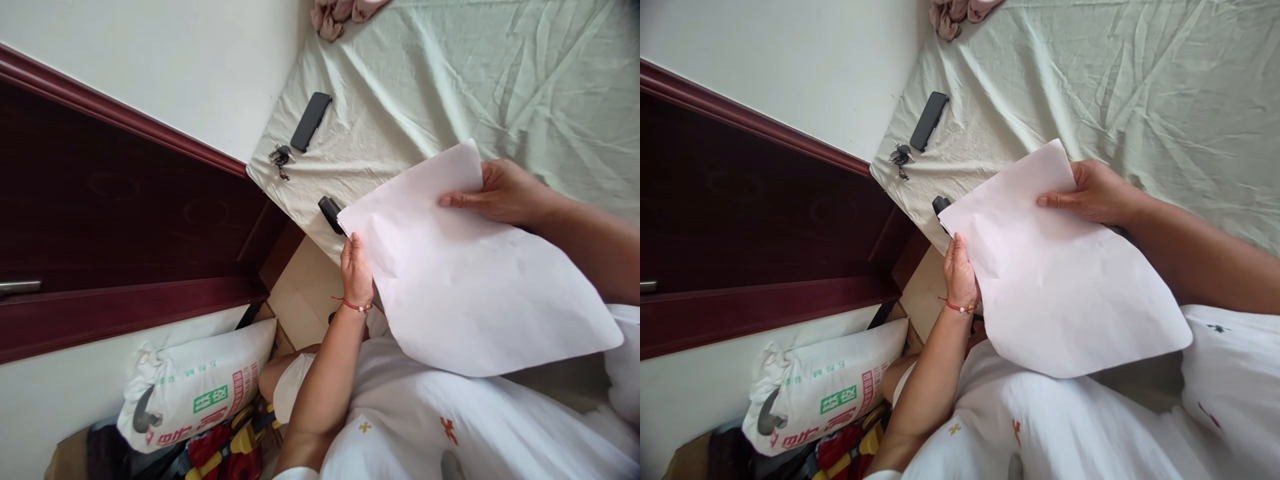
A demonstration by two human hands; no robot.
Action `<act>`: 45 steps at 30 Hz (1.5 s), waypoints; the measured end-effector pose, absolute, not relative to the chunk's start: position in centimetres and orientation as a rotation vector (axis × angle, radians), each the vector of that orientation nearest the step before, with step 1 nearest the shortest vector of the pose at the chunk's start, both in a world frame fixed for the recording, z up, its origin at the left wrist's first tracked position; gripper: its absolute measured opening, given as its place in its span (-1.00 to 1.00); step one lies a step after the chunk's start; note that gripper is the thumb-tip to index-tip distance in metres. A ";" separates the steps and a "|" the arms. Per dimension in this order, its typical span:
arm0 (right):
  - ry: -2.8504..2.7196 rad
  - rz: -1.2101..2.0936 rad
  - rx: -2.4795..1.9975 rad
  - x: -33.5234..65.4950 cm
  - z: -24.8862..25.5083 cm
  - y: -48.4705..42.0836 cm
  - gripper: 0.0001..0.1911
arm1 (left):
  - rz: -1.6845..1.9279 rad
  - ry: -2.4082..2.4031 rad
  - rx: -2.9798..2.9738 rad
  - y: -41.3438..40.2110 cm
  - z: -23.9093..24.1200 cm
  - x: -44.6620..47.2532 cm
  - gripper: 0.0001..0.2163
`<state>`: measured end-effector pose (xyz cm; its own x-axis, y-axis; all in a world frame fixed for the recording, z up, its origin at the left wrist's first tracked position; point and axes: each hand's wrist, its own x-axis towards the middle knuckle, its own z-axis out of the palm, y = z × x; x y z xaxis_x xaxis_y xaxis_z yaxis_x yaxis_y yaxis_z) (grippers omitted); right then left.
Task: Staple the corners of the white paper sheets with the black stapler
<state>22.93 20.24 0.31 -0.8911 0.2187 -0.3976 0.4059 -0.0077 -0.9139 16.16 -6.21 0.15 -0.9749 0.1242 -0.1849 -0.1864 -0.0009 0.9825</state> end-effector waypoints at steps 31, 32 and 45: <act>2.229 -1.944 0.453 23.1 -1.2 20.6 -0.26 | 2.063 2.146 0.159 -7.3 1.1 14.4 -0.64; 2.258 -1.926 0.451 23.1 -1.3 20.6 -0.27 | 2.056 2.158 0.157 -7.3 1.0 14.4 -0.64; 2.405 -1.801 0.353 23.0 -1.1 20.4 -0.29 | 2.186 2.043 -0.056 -6.3 1.7 15.0 -0.74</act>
